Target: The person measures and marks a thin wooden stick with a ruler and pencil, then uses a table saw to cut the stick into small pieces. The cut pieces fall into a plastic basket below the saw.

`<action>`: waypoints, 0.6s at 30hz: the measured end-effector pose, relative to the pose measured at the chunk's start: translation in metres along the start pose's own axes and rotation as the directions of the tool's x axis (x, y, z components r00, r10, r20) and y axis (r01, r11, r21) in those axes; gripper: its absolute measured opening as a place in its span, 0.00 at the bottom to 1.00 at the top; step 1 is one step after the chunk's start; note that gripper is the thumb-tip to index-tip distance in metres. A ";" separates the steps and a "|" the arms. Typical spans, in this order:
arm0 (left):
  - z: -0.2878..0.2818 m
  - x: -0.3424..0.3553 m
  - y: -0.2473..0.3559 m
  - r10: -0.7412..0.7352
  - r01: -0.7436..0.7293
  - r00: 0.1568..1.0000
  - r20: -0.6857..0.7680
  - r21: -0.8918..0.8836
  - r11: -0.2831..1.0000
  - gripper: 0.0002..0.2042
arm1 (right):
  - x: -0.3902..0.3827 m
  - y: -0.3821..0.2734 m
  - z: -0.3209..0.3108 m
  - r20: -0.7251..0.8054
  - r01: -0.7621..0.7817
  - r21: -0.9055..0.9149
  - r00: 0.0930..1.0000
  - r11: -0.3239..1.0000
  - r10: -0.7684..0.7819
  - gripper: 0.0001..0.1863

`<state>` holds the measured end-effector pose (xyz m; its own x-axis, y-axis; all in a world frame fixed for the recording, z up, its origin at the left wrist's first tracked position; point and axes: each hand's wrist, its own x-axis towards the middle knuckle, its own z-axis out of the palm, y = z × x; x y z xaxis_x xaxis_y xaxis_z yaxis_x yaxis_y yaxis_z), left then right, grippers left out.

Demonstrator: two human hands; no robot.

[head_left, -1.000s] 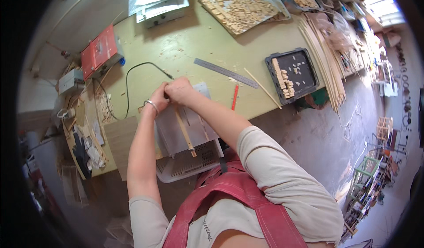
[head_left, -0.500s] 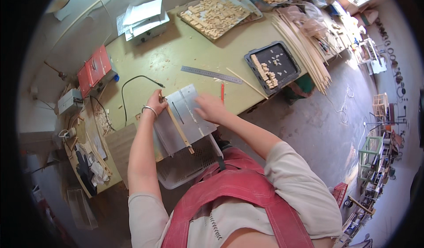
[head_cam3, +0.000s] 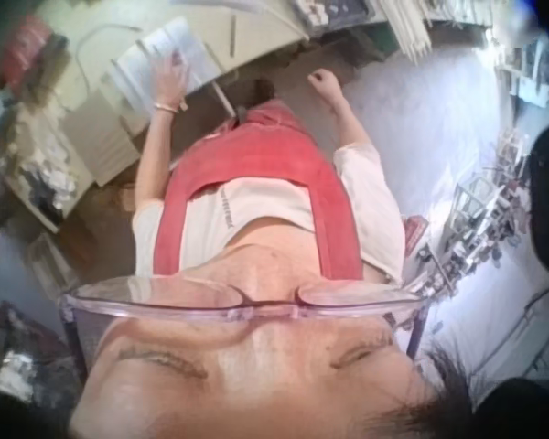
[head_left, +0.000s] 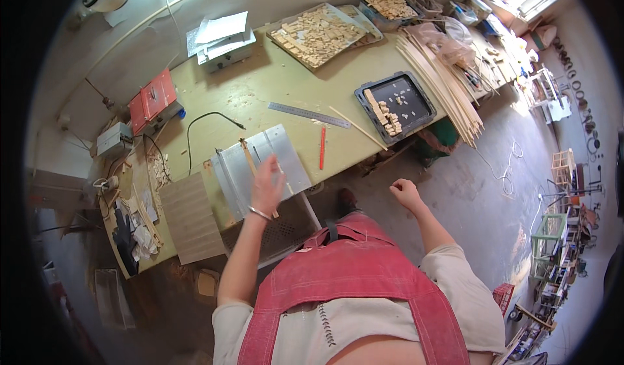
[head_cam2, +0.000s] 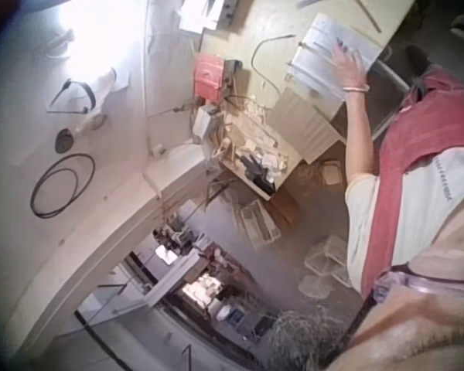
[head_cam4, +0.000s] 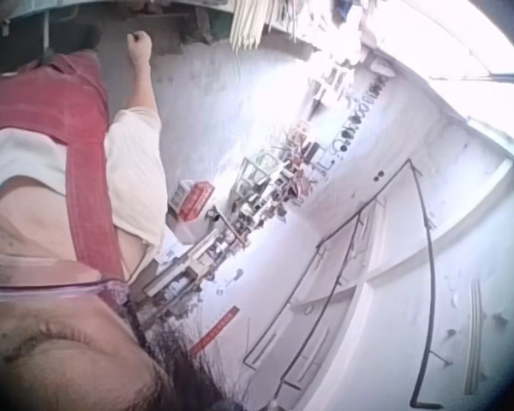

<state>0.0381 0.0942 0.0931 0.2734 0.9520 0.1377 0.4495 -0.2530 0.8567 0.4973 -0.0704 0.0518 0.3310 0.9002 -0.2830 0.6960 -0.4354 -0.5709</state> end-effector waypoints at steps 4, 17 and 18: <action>0.041 -0.061 0.022 -0.155 0.175 0.969 0.192 -0.091 0.980 0.24 | 0.061 0.040 0.011 0.098 -0.109 0.196 0.991 0.975 0.091 0.13; 0.194 -0.150 0.041 -0.699 0.698 0.714 -0.029 -0.039 0.715 0.21 | 0.254 0.111 -0.017 0.302 -0.533 0.756 0.799 0.380 0.520 0.21; 0.204 -0.142 0.051 -0.676 0.676 0.737 -0.007 0.016 0.737 0.21 | 0.254 0.111 -0.018 0.242 -0.529 0.702 0.807 0.478 0.539 0.20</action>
<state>0.1954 -0.0892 0.0160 -0.1088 0.8737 -0.4741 0.5292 0.4547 0.7164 0.6700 0.1104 -0.0698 0.4883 0.4898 -0.7222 -0.2896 -0.6897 -0.6636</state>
